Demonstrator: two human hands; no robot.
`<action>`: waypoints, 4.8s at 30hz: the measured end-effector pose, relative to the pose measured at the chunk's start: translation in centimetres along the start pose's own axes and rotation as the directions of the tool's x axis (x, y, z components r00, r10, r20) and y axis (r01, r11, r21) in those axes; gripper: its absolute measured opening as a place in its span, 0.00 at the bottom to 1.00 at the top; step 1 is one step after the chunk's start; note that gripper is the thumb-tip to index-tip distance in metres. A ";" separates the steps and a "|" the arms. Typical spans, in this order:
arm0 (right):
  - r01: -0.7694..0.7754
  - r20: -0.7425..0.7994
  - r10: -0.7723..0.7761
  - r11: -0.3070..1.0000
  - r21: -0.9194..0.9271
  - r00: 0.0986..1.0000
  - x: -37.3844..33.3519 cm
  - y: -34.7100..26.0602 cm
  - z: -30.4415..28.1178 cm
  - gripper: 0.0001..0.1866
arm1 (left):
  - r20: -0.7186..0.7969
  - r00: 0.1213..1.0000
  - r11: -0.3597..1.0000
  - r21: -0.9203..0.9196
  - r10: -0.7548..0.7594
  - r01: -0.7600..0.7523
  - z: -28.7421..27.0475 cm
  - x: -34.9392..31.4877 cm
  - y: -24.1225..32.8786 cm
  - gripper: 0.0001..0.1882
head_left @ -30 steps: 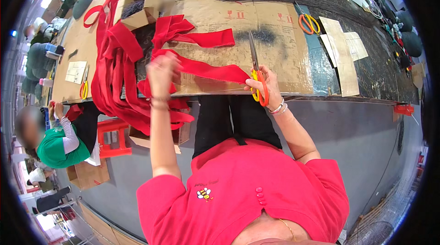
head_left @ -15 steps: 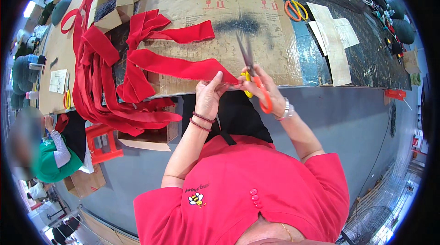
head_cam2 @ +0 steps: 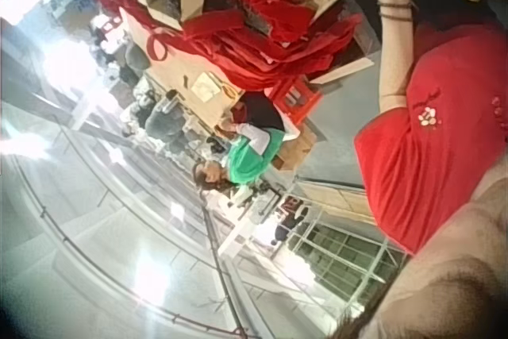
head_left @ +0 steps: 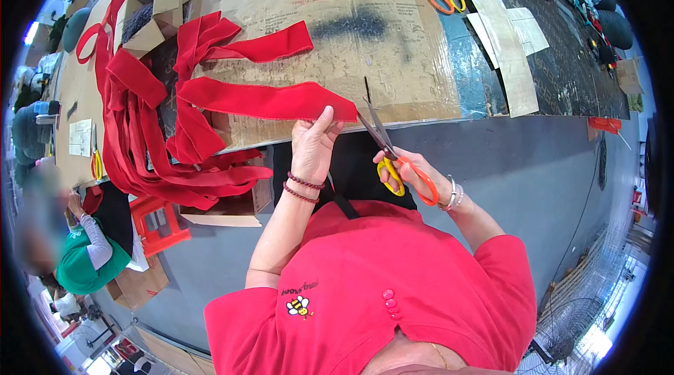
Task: Cutting and folding red fabric strips to create decorative bows.
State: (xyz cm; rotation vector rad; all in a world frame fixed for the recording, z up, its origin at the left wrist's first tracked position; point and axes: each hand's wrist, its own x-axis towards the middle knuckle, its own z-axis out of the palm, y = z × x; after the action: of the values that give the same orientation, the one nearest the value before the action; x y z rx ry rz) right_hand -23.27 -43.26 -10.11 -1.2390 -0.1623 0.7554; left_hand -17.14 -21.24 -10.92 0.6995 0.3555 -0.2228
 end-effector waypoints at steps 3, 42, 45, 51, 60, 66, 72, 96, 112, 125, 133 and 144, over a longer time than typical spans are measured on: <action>0.011 -0.056 -0.016 0.997 -0.083 0.998 1.0 0.0 0.5 0.28 | -0.028 0.999 1.000 -0.012 0.014 -0.014 0.2 0.0 0.0 0.02; 0.050 -0.079 -0.051 0.999 -0.023 0.996 2.6 1.0 2.8 0.41 | -0.041 0.996 0.994 0.073 0.079 -0.076 0.1 -0.4 -0.9 0.10; 0.017 -0.073 -0.016 1.000 0.004 0.997 2.5 0.7 2.8 0.41 | -0.050 0.996 0.994 0.081 0.077 -0.073 0.2 -0.4 -0.9 0.08; -0.027 -0.090 0.033 0.998 0.064 0.995 2.5 0.5 3.1 0.39 | -0.046 0.995 0.993 0.076 0.089 -0.086 0.4 -0.5 -1.0 0.08; -0.034 -0.138 0.039 0.999 0.040 0.990 2.2 0.1 3.2 0.35 | -0.002 0.995 0.992 0.086 0.098 -0.097 0.6 -0.7 -0.7 0.06; -0.032 -0.163 0.028 0.999 -0.022 0.986 2.2 0.1 3.1 0.29 | 0.017 0.995 0.991 0.089 0.095 -0.096 -0.1 -0.4 -0.8 0.07; -0.051 -0.093 0.044 0.996 -0.074 0.995 2.7 0.2 2.3 0.37 | 0.017 0.998 0.991 0.120 0.054 -0.055 -0.4 -0.6 -0.8 0.11; -0.091 -0.097 0.076 0.983 -0.160 0.992 3.7 -0.7 2.2 0.39 | 0.001 0.999 0.984 0.174 0.034 -0.034 -0.1 -1.2 -0.1 0.14; -0.068 -0.099 0.052 0.984 -0.165 0.994 4.1 -0.7 2.4 0.36 | 0.003 1.000 0.985 0.173 0.019 -0.019 -0.2 -1.6 -0.1 0.13; -0.017 -0.080 -0.004 0.965 -0.260 0.997 4.8 -1.1 2.6 0.38 | 0.032 0.999 0.974 0.226 -0.004 -0.003 0.3 -2.0 0.0 0.13; -0.024 -0.107 0.002 0.978 -0.205 0.994 5.0 -1.1 2.7 0.29 | 0.056 0.998 0.973 0.229 -0.021 0.008 0.0 -2.3 0.0 0.16; -0.047 -0.168 0.021 0.988 -0.148 0.986 4.9 -0.5 2.7 0.29 | 0.049 0.997 0.968 0.247 -0.068 0.054 -0.1 -2.4 0.2 0.11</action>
State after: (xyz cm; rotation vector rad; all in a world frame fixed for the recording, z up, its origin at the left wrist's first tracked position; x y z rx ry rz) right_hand -20.71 -38.23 -10.05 -1.4468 -0.0632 0.6752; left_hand -19.35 -20.86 -9.96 0.9250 0.2976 -0.3483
